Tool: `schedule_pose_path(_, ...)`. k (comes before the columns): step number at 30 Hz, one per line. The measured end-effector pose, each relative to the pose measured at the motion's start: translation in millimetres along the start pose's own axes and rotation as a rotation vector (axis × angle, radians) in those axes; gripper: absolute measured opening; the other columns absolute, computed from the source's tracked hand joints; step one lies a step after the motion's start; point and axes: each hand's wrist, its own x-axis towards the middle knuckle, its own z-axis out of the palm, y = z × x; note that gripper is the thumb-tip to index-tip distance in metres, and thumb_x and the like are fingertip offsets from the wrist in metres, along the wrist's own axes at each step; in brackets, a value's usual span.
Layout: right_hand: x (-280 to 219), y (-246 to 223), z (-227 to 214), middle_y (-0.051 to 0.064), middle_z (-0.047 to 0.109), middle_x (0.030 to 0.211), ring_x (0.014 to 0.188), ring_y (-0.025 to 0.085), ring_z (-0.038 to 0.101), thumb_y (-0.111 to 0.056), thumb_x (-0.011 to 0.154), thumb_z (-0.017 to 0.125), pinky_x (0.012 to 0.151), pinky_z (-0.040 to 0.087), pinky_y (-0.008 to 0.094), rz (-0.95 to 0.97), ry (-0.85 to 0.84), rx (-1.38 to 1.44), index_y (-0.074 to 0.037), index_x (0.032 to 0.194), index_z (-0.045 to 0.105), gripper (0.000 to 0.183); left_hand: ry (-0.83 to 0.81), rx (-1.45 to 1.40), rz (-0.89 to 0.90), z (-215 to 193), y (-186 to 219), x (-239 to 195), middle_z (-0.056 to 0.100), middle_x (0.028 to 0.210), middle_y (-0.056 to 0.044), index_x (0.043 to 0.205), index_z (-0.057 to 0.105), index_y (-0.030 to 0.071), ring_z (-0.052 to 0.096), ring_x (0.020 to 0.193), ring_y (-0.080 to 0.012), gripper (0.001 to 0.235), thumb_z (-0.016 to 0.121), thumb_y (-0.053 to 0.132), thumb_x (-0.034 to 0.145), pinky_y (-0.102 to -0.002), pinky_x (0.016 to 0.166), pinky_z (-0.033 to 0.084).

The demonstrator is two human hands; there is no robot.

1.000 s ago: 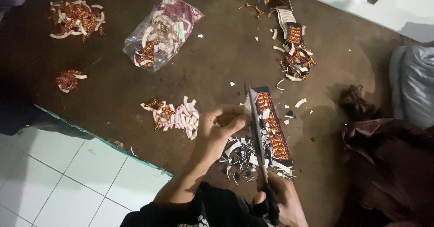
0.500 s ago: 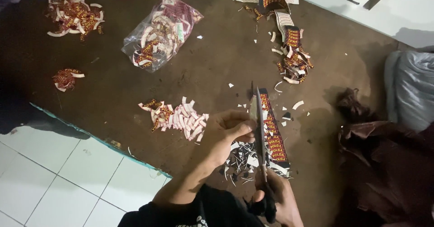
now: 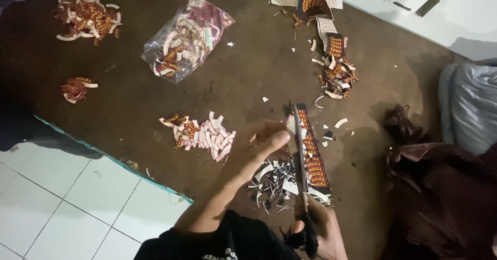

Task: Using large scissors to precisely cut out printed labels or patterns from a sheet of material on a work table.

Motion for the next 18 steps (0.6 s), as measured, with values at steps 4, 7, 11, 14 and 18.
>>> schedule_pose_path(4,-1,-19,0,-0.001,0.042,0.061,0.056,0.013,0.035,-0.078,0.075,0.06,0.052,0.026,0.033,0.042,0.026,0.03,-0.011,0.066,0.047,0.069,-0.097,-0.085,0.168,-3,-12,5,0.076,0.096,-0.017,0.105,0.071,-0.002,0.077,0.08,-0.0248,0.014,0.071,0.008,0.094,-0.033,0.071,0.069)
schedule_pose_path(7,1,-32,1,-0.001,0.038,0.063,0.059,0.013,0.032,-0.079,0.074,0.061,0.054,0.023,0.033,0.037,0.054,0.076,-0.01,0.066,0.047,0.07,-0.072,-0.03,0.152,6,-5,-1,0.076,0.094,-0.016,0.103,0.073,0.0,0.077,0.08,-0.0233,0.02,0.072,0.017,0.094,-0.034,0.071,0.068)
schedule_pose_path(11,4,-26,0,-0.001,0.041,0.061,0.057,0.012,0.035,-0.081,0.073,0.058,0.053,0.025,0.032,0.042,0.057,0.058,-0.008,0.067,0.054,0.073,-0.04,-0.091,0.176,4,-24,2,0.077,0.093,-0.011,0.103,0.074,0.002,0.076,0.081,-0.0219,0.023,0.074,0.023,0.093,-0.035,0.076,0.066)
schedule_pose_path(14,3,-13,-2,-0.003,0.04,0.065,0.062,0.013,0.033,-0.077,0.077,0.058,0.055,0.027,0.032,0.009,0.047,0.07,-0.01,0.071,0.052,0.067,0.063,-0.06,0.142,10,-21,-1,0.078,0.087,-0.015,0.106,0.076,-0.001,0.075,0.067,-0.0208,0.034,0.079,0.027,0.086,-0.026,0.057,0.064)
schedule_pose_path(18,4,3,-2,-0.001,0.048,0.064,0.06,0.014,0.041,-0.013,0.075,0.074,0.055,0.036,0.03,0.024,0.063,0.08,-0.011,0.068,0.053,0.022,0.061,-0.045,0.086,16,-16,-1,0.077,0.083,-0.015,0.104,0.076,-0.002,0.072,0.06,-0.0203,0.032,0.076,0.026,0.088,-0.027,0.055,0.063)
